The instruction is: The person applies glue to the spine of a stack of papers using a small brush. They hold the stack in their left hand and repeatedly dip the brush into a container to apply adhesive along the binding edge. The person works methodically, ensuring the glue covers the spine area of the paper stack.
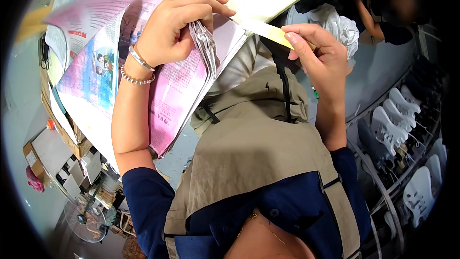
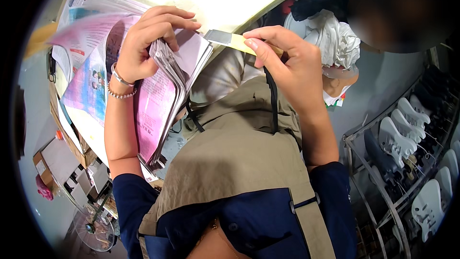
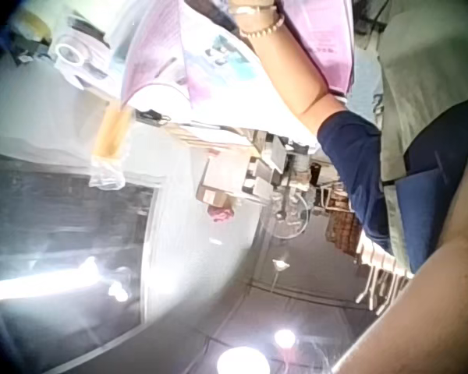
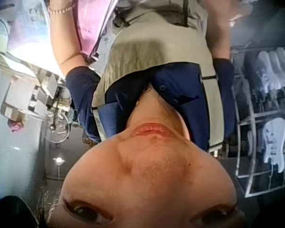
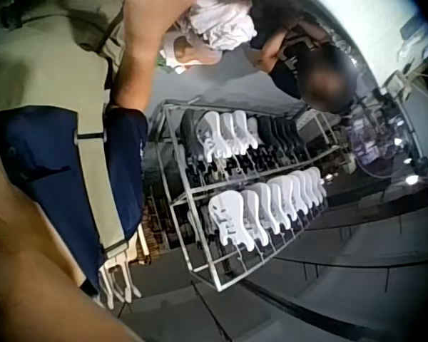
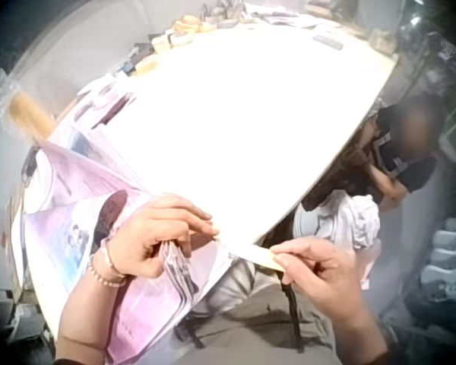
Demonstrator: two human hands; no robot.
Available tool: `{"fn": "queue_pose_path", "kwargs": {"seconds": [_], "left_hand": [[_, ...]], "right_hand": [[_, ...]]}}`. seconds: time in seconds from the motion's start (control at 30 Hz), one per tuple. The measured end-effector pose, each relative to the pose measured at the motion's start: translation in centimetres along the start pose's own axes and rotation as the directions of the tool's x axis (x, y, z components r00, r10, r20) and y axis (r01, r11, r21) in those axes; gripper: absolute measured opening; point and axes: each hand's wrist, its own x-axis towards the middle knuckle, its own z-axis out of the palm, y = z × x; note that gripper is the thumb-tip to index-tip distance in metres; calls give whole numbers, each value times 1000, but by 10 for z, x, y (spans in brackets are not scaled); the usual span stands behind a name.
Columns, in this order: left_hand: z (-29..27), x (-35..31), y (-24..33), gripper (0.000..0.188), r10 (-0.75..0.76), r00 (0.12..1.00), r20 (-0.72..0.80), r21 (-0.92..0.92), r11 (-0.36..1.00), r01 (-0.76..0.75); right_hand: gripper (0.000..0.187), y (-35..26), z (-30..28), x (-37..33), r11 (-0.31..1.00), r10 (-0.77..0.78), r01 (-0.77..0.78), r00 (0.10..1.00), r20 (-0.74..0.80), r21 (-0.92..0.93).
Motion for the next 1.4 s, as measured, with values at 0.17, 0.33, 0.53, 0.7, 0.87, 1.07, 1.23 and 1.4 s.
{"fn": "queue_pose_path", "kwargs": {"seconds": [0.17, 0.33, 0.53, 0.7, 0.87, 1.07, 1.23, 1.4], "left_hand": [[0, -3, 1, 47, -25, 1000, -17, 11, 1000, 25], [-3, -7, 3, 70, -22, 999, -36, 32, 999, 23], [-7, -7, 5, 73, -11, 1000, -21, 72, 997, 12], [-7, -8, 2, 69, 27, 999, -21, 100, 995, -25], [-8, -6, 6, 38, 50, 998, -46, 83, 996, -46], [0, -3, 18, 42, -23, 988, -150, 138, 989, 44], [-6, -5, 10, 21, 62, 996, -67, 195, 980, -48], [-5, -5, 12, 25, 44, 998, -48, 190, 981, -34]], "right_hand": [[12, 1, 0, 0, 998, -53, 53, 999, 5, -15], [12, 1, 0, 1, 998, -66, 66, 998, 12, -8], [12, 0, 1, 1, 999, -53, 53, 998, 16, 10], [12, 0, 0, 1, 999, -38, 38, 999, 17, -15], [12, 2, 1, 1, 998, -60, 60, 998, 19, 3], [13, 2, 0, 0, 995, -102, 102, 994, 29, -4], [13, 1, 0, 0, 993, -121, 121, 992, 28, 2], [13, 2, 1, 0, 991, -134, 134, 991, 22, -2]]}}
